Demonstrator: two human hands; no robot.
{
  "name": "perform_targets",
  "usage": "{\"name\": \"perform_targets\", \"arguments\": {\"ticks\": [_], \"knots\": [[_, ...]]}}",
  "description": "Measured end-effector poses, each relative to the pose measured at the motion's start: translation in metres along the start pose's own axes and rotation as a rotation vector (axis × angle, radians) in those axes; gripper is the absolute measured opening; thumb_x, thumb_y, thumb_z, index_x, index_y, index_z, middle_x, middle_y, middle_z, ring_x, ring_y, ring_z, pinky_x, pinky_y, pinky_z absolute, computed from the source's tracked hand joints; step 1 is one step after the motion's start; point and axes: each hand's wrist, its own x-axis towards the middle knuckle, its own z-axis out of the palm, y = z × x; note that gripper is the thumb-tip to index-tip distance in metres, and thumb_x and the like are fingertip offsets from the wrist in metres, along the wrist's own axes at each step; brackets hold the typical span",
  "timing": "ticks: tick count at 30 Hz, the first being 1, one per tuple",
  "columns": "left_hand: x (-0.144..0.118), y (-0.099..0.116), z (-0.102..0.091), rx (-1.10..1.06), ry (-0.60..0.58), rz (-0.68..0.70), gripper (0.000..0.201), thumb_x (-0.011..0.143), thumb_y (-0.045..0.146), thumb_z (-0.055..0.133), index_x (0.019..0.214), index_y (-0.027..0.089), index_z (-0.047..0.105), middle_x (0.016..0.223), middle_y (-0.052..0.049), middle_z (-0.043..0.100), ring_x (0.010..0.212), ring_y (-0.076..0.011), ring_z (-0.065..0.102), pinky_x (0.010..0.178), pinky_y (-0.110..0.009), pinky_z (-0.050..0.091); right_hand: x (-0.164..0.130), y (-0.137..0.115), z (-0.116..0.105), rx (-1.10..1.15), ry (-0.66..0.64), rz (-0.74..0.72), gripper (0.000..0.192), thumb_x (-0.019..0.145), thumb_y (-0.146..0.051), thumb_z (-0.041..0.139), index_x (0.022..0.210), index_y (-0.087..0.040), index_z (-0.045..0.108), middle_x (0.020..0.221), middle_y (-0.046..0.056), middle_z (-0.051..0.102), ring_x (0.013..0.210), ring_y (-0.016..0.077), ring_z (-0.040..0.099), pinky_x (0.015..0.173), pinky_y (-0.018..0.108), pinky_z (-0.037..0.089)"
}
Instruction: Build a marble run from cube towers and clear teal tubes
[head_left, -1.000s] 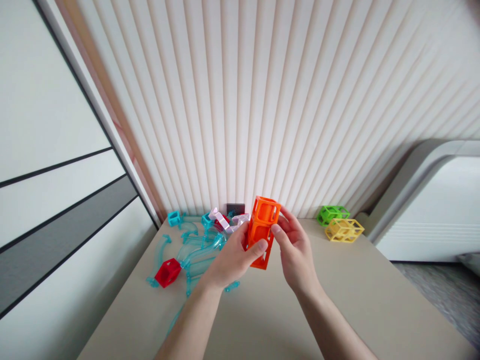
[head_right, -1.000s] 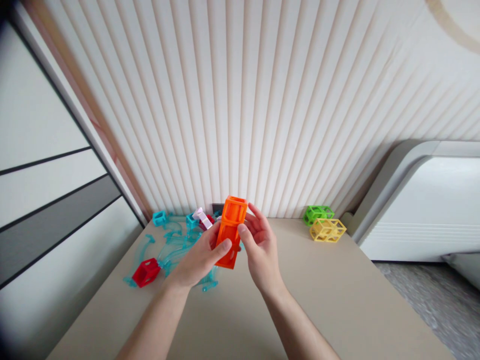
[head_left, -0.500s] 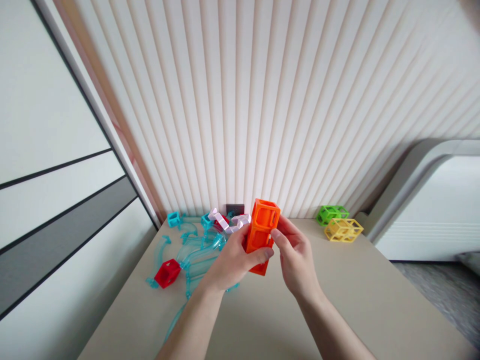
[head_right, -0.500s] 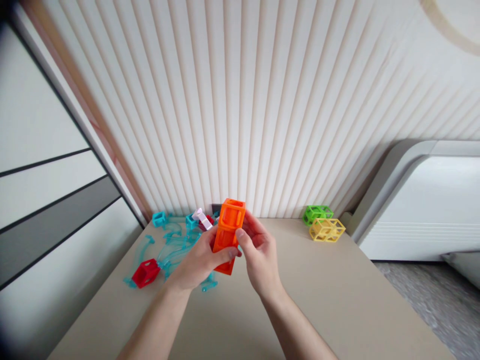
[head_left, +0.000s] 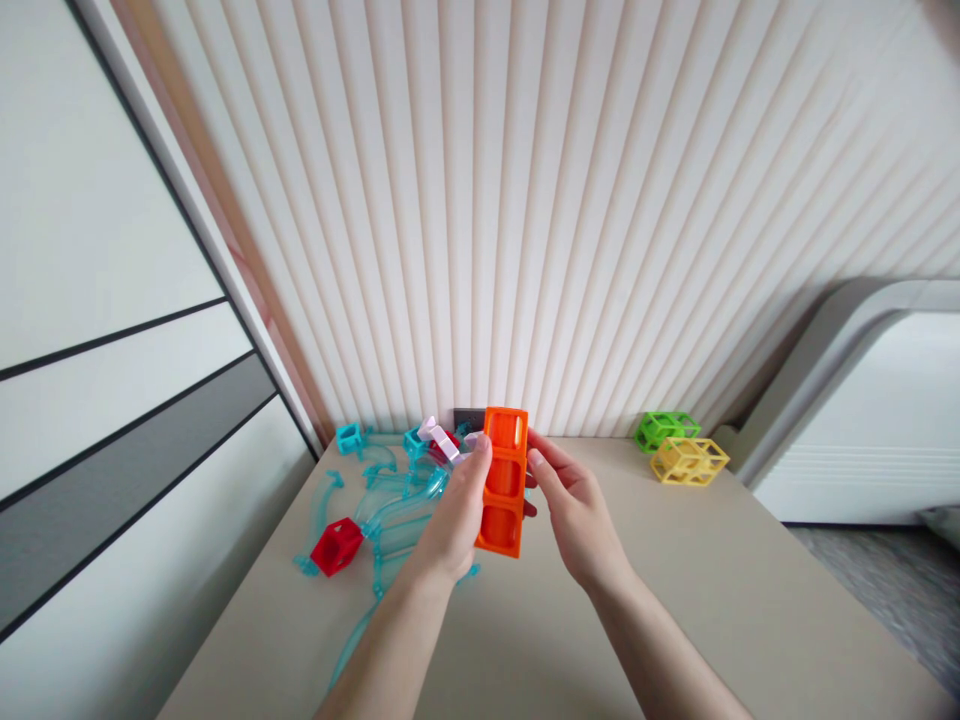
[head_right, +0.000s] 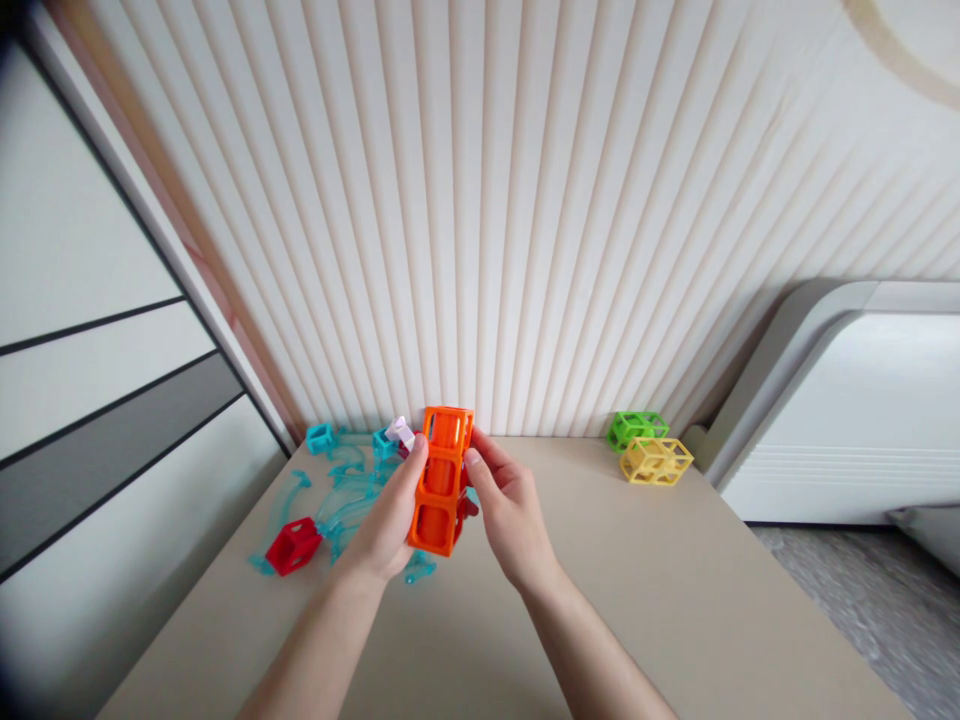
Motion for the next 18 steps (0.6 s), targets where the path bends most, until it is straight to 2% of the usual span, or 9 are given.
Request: {"name": "perform_targets", "arguments": {"ticks": [4,8,11,14,16,18], "knots": [[0.002,-0.001,0.0,0.064,0.066,0.032,0.069,0.085,0.076,0.054,0.113,0.014,0.068,0.083,-0.01,0.076,0.065,-0.0205,0.072,0.055,-0.027,0.051,0.001,-0.001,0.002,-0.025,-0.044,-0.019,0.047,0.092,-0.048,0.066,0.131,-0.022,0.068,0.081,0.001,0.069,0.062,0.0102,0.051,0.053,0.022,0.046],[0.004,-0.006,0.001,0.081,0.071,0.094,0.066,0.086,0.074,0.055,0.114,0.015,0.067,0.083,-0.008,0.075,0.063,-0.0192,0.071,0.054,-0.026,0.051,0.001,0.003,-0.003,-0.083,-0.036,-0.058,0.054,0.09,-0.048,0.069,0.137,-0.023,0.063,0.101,0.004,0.075,0.066,0.0132,0.06,0.058,0.026,0.051],[0.005,-0.008,0.002,0.107,0.067,0.141,0.062,0.086,0.072,0.057,0.111,0.016,0.068,0.083,-0.007,0.075,0.066,-0.0195,0.072,0.054,-0.025,0.051,0.0,0.004,-0.005,-0.114,-0.01,-0.087,0.055,0.089,-0.049,0.07,0.138,-0.024,0.063,0.116,0.007,0.074,0.088,0.0226,0.069,0.065,0.029,0.055],[0.004,-0.009,0.002,0.118,0.043,0.161,0.058,0.087,0.069,0.059,0.11,0.017,0.068,0.086,-0.007,0.074,0.075,-0.0206,0.073,0.058,-0.025,0.051,-0.001,0.002,-0.004,-0.115,-0.009,-0.112,0.051,0.09,-0.047,0.069,0.135,-0.024,0.064,0.126,0.008,0.072,0.111,0.029,0.066,0.074,0.032,0.058],[0.002,-0.009,0.002,0.109,0.033,0.147,0.058,0.088,0.069,0.058,0.113,0.018,0.068,0.087,-0.007,0.074,0.078,-0.0214,0.073,0.061,-0.026,0.052,-0.001,0.0,-0.003,-0.114,-0.002,-0.118,0.049,0.09,-0.046,0.069,0.133,-0.023,0.066,0.127,0.008,0.071,0.108,0.0285,0.068,0.072,0.032,0.058],[0.001,-0.01,0.002,0.076,0.026,0.125,0.06,0.088,0.07,0.056,0.116,0.018,0.067,0.089,-0.007,0.075,0.08,-0.022,0.072,0.066,-0.029,0.054,0.0,-0.002,-0.002,-0.112,0.007,-0.112,0.047,0.089,-0.046,0.069,0.13,-0.023,0.068,0.124,0.008,0.073,0.092,0.0252,0.071,0.066,0.03,0.056]]}}
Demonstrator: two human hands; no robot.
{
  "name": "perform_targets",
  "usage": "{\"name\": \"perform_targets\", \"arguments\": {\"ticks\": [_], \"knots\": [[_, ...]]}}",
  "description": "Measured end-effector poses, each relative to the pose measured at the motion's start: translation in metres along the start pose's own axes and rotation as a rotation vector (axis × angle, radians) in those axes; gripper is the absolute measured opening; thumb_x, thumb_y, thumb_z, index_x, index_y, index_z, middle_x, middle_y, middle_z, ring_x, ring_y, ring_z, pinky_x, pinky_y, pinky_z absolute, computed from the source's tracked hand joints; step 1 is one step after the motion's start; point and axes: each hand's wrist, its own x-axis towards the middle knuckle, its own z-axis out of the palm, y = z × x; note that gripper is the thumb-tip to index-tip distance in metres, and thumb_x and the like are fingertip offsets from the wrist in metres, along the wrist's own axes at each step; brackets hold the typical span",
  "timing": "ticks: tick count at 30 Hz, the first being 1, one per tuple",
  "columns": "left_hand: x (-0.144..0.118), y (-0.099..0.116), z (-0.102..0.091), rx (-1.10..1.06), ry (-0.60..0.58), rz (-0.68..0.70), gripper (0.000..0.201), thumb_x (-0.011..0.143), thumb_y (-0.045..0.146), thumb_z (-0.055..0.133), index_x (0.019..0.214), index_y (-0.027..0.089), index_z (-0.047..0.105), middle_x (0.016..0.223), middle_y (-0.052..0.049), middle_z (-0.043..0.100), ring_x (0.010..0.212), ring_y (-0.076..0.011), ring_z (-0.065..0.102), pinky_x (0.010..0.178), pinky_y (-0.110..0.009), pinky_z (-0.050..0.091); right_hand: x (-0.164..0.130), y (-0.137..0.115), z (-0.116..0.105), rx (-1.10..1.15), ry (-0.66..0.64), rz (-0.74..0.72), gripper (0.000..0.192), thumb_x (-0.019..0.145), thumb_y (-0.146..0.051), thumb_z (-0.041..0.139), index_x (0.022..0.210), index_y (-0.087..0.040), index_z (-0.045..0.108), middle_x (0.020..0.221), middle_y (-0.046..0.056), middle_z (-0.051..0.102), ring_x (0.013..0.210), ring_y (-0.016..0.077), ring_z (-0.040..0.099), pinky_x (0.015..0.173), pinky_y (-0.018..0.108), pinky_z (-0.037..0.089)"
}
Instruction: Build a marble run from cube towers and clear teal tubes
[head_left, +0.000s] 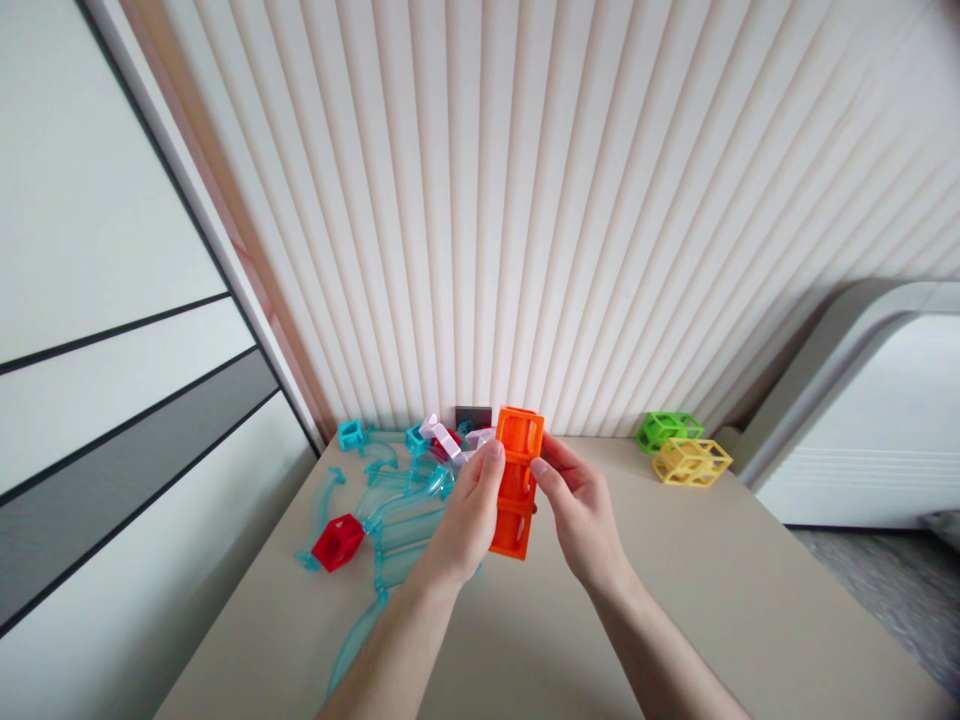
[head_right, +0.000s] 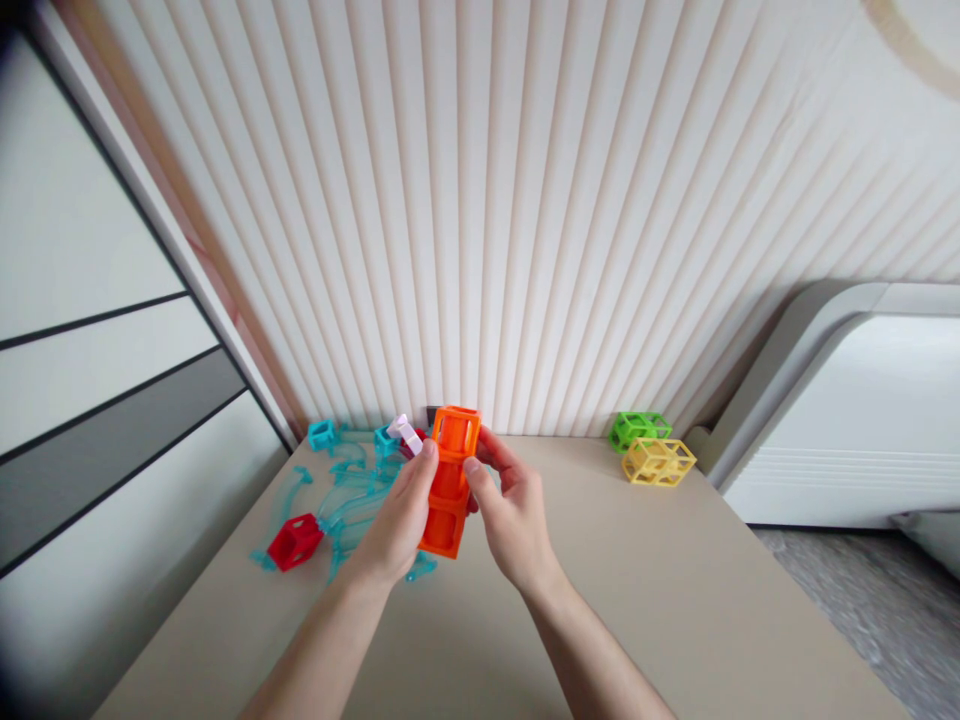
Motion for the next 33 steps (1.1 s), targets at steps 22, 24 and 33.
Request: {"name": "perform_targets", "arguments": {"ticks": [22,24,33], "knots": [[-0.001,0.009,0.004,-0.439,-0.048,-0.17,0.042,0.08,0.055,0.077,0.1,0.018,0.073,0.093,-0.005,0.076,0.098,-0.0242,0.072,0.084,-0.03,0.057,-0.01,-0.004,0.005,-0.027,-0.051,-0.033,0.049,0.097,-0.052,0.057,0.138,-0.028,0.063,0.125,0.006,0.073,0.114,0.0308,0.066,0.097,0.044,0.055],[-0.001,0.009,0.005,-0.457,-0.049,-0.164,0.04,0.081,0.054,0.076,0.1,0.018,0.073,0.093,-0.005,0.077,0.098,-0.0246,0.072,0.085,-0.031,0.057,-0.011,-0.005,0.006,-0.021,-0.054,-0.045,0.047,0.098,-0.05,0.057,0.138,-0.028,0.063,0.126,0.005,0.072,0.113,0.0297,0.067,0.098,0.044,0.054],[-0.003,0.009,0.01,-0.481,-0.048,-0.142,0.04,0.082,0.051,0.076,0.105,0.017,0.074,0.098,-0.007,0.078,0.102,-0.0254,0.072,0.09,-0.033,0.056,-0.012,-0.006,0.007,-0.038,-0.04,-0.061,0.047,0.097,-0.052,0.058,0.137,-0.029,0.064,0.125,0.005,0.073,0.113,0.029,0.068,0.1,0.041,0.053]]}}
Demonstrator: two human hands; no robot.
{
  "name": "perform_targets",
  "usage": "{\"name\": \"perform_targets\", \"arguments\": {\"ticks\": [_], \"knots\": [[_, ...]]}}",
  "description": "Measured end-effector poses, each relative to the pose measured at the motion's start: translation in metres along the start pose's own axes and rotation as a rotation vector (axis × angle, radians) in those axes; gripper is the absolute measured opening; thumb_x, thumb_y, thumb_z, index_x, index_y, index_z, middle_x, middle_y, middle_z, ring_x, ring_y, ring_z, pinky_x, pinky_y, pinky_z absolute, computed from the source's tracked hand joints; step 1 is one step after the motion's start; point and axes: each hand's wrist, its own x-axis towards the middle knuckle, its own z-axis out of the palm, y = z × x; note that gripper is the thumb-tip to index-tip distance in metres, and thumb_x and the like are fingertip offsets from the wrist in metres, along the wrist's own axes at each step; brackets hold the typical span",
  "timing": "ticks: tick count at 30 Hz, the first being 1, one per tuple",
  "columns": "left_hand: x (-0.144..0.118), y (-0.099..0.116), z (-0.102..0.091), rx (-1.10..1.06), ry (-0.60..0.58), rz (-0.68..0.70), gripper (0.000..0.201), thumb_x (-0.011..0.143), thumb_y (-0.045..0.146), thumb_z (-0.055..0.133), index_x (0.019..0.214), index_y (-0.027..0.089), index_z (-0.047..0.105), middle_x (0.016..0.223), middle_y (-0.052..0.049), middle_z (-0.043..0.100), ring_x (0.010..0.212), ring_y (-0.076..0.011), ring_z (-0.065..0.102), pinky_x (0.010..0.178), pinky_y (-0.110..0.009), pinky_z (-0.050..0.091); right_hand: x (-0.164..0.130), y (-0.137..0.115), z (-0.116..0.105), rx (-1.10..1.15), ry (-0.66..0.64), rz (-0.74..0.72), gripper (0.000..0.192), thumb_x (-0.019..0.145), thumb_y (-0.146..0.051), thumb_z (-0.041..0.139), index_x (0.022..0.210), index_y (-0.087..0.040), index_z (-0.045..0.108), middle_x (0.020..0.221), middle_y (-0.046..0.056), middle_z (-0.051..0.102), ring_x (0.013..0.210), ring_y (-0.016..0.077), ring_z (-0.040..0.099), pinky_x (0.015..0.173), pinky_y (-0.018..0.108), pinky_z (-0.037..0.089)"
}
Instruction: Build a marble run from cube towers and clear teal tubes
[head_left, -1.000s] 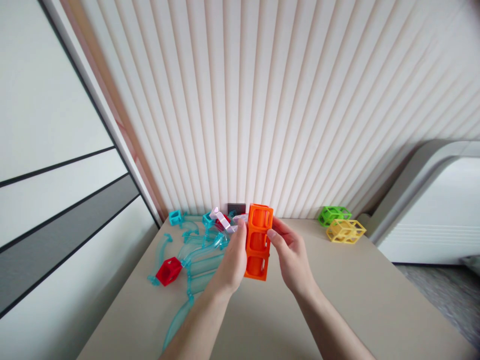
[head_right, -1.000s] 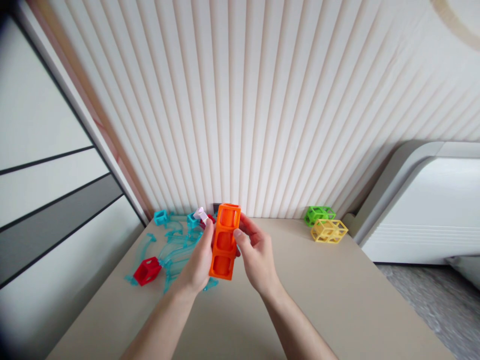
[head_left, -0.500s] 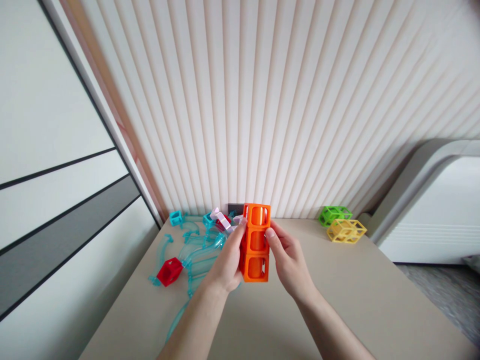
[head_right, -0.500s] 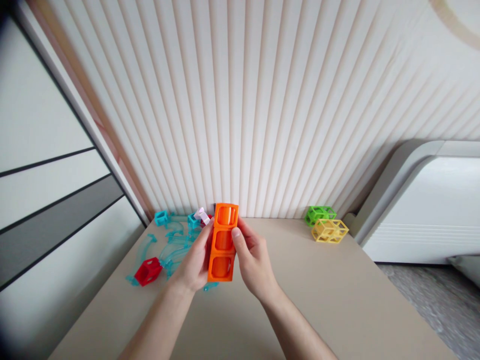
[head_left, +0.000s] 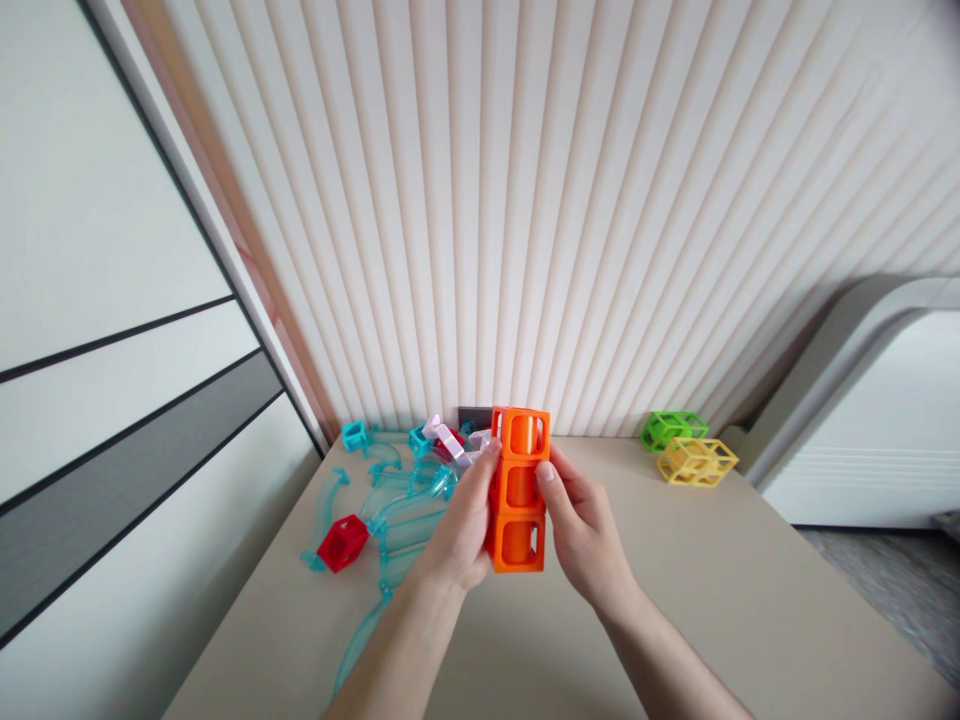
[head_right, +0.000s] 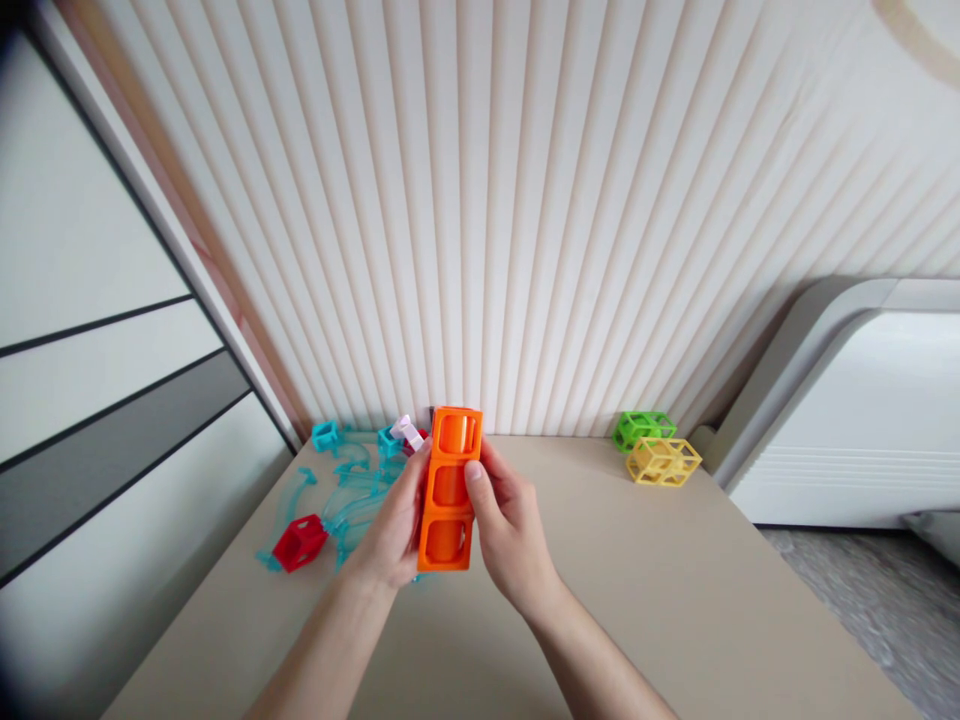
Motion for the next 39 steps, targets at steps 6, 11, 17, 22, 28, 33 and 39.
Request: {"name": "perform_targets", "arguments": {"ticks": [6,11,17,22,28,33,39], "knots": [[0.003,0.003,-0.002,-0.068,-0.004,-0.06,0.038,0.08,0.053,0.077,0.096,0.019,0.073,0.083,-0.002,0.076,0.083,-0.0218,0.074,0.078,-0.031,0.059,0.003,0.001,-0.004,-0.055,0.002,0.018,0.053,0.095,-0.057,0.057,0.14,-0.029,0.062,0.119,0.006,0.075,0.109,0.0291,0.068,0.093,0.042,0.056],[0.004,0.013,0.001,-0.055,0.056,-0.11,0.046,0.084,0.062,0.067,0.093,0.017,0.071,0.077,-0.005,0.075,0.072,-0.0223,0.073,0.064,-0.031,0.057,0.002,0.004,-0.004,-0.061,-0.053,0.085,0.06,0.095,-0.059,0.056,0.146,-0.028,0.054,0.122,0.006,0.073,0.097,0.0246,0.07,0.081,0.039,0.06],[0.006,0.011,0.001,0.065,0.166,-0.017,0.061,0.081,0.07,0.064,0.11,0.016,0.07,0.088,-0.007,0.077,0.076,-0.0238,0.073,0.064,-0.031,0.056,-0.003,0.008,-0.003,-0.113,-0.13,-0.007,0.057,0.096,-0.048,0.062,0.149,-0.032,0.05,0.152,0.008,0.052,0.136,0.0309,0.052,0.107,0.048,0.048],[0.007,0.006,-0.009,0.147,0.1,0.033,0.067,0.086,0.075,0.051,0.115,0.018,0.07,0.093,-0.01,0.077,0.081,-0.0263,0.074,0.067,-0.034,0.056,-0.005,0.009,-0.001,-0.268,-0.12,-0.096,0.058,0.096,-0.041,0.063,0.151,-0.032,0.047,0.159,0.007,0.043,0.145,0.0324,0.04,0.114,0.052,0.04],[0.001,0.01,-0.009,0.219,0.081,0.138,0.055,0.088,0.059,0.064,0.126,0.02,0.062,0.102,-0.007,0.075,0.089,-0.0227,0.072,0.079,-0.032,0.054,-0.003,0.009,-0.001,-0.218,-0.089,-0.106,0.05,0.096,-0.04,0.062,0.145,-0.029,0.055,0.147,0.008,0.057,0.134,0.0296,0.054,0.112,0.048,0.044],[0.001,0.011,-0.01,0.245,-0.005,0.139,0.05,0.089,0.053,0.067,0.127,0.02,0.062,0.102,-0.007,0.074,0.092,-0.0222,0.071,0.085,-0.032,0.053,0.001,0.007,-0.004,-0.077,0.043,-0.024,0.045,0.096,-0.049,0.059,0.136,-0.028,0.062,0.135,0.01,0.066,0.119,0.0277,0.064,0.099,0.045,0.054],[0.001,0.008,-0.01,0.352,-0.047,0.194,0.045,0.089,0.05,0.067,0.122,0.02,0.066,0.108,-0.007,0.073,0.1,-0.0232,0.069,0.09,-0.034,0.052,0.007,0.003,-0.007,-0.076,0.096,0.032,0.046,0.092,-0.051,0.065,0.13,-0.025,0.066,0.123,0.01,0.072,0.108,0.0267,0.069,0.092,0.042,0.057]]}}
